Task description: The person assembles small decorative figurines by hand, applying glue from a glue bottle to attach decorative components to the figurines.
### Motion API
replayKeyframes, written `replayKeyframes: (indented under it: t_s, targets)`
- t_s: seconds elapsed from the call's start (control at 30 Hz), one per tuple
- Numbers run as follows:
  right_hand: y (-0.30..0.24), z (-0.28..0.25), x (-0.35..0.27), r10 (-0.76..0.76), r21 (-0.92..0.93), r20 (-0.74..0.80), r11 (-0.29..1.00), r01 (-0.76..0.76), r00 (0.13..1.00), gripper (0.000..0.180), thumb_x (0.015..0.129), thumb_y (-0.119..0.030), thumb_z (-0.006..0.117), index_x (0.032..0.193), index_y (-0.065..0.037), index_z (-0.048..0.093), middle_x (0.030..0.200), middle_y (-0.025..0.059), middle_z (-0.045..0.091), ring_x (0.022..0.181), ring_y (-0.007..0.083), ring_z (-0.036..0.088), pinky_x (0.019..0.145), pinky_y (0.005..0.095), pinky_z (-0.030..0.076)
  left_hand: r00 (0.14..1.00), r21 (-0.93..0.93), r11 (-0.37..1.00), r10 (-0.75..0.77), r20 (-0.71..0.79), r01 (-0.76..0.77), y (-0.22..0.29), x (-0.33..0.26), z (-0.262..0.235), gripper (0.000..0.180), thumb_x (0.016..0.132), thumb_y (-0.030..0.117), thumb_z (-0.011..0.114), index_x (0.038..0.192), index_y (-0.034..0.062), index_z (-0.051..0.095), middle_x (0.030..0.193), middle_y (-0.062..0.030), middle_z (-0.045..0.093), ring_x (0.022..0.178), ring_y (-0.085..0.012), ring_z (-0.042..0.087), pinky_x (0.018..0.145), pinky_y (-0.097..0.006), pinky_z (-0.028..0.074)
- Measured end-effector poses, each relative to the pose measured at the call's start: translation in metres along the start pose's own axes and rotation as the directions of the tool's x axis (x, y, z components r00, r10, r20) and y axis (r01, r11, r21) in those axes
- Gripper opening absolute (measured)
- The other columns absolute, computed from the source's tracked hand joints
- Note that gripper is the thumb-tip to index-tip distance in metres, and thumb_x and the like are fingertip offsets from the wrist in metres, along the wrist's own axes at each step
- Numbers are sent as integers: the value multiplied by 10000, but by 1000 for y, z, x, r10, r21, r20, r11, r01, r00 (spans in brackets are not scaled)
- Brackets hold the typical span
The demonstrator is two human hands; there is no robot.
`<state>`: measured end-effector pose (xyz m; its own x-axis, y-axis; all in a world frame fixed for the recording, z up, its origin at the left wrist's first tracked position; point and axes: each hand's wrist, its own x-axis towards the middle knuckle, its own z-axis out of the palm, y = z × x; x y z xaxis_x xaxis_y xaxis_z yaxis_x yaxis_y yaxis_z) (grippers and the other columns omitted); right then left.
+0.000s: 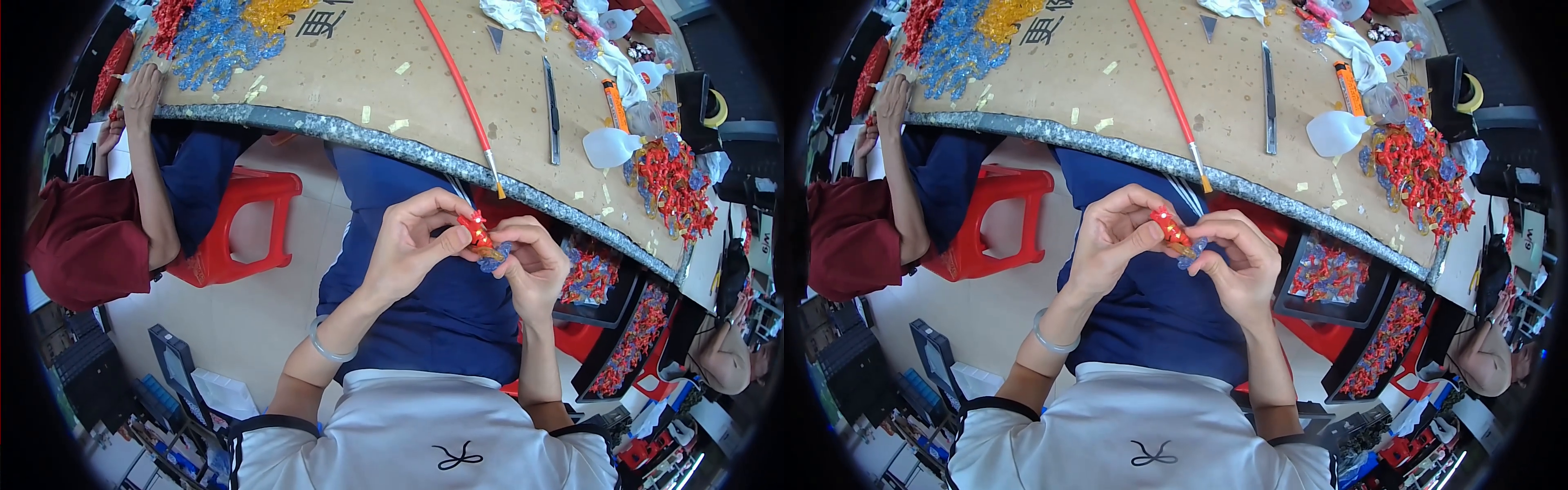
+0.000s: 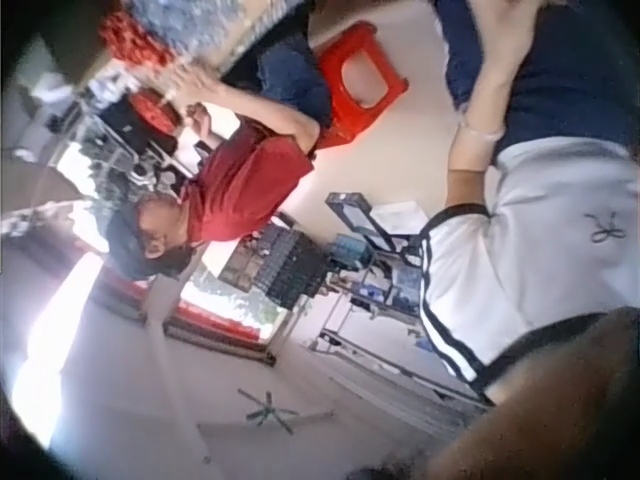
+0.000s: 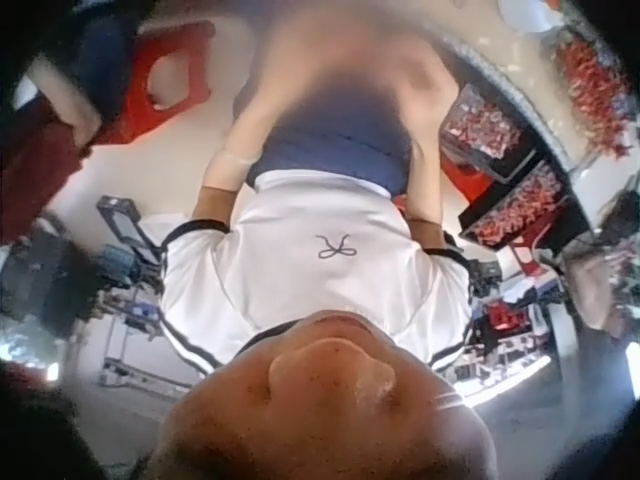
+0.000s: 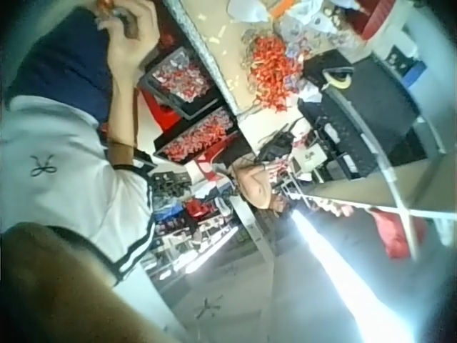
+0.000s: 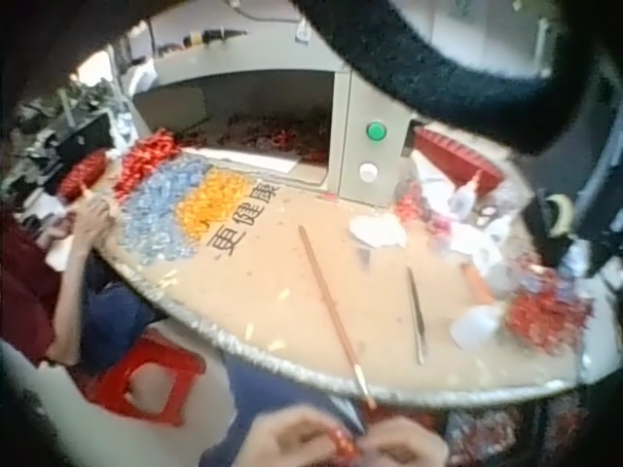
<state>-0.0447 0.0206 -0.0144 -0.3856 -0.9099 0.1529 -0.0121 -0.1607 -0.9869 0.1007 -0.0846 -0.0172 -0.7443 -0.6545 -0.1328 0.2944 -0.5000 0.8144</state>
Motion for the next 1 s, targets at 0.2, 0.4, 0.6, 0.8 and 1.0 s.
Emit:
replayKeyframes:
  t_s: [0.2, 0.4, 0.6, 0.8, 1.0]
  targets:
    - [6, -2, -6, 100, 201, -47, 975, -89, 994, 219, 818, 46, 690, 1020, 117, 643, 1016, 169, 597, 751, 174, 655, 672, 234, 553, 995, -35, 995, 96, 7, -95, -6, 2, 3, 181, 904, 108, 649, 1012, -22, 584, 969, -148, 640, 881, -210, 677, 712, -323, 615]
    - [-6, 1, 1, 52, 55, -35, 997, -50, 998, 210, 772, 152, 647, 977, 110, 669, 954, 166, 616, 734, 175, 659, 636, 235, 551, 990, 47, 989, 143, 2, -143, -8, 5, -1, 151, 888, 97, 662, 955, -27, 607, 926, -176, 665, 914, -261, 683, 732, -341, 612]
    - [-13, 6, 4, 4, -65, -70, 998, -9, 998, 214, 732, 189, 632, 909, 89, 699, 882, 154, 638, 710, 168, 656, 596, 234, 545, 954, 109, 949, 299, -6, -297, -13, 6, 2, 91, 901, -3, 611, 953, -77, 625, 969, -198, 663, 872, -221, 679, 706, -310, 613]
    - [-11, 6, 5, 12, -79, -102, 997, -20, 995, 211, 730, 193, 627, 896, 87, 701, 883, 152, 641, 704, 164, 653, 598, 231, 543, 929, 197, 912, 371, -15, -361, -13, 6, 4, 75, 893, -34, 604, 943, -81, 635, 969, -197, 665, 850, -205, 679, 695, -288, 606]
    - [-1, 7, 7, 79, 26, -89, 997, -77, 993, 218, 760, 186, 608, 941, 93, 688, 939, 160, 632, 713, 171, 654, 619, 225, 542, 946, 261, 918, 321, -43, -299, -4, 7, 3, 76, 900, -12, 612, 939, -71, 639, 924, -140, 657, 827, -170, 672, 686, -260, 594]
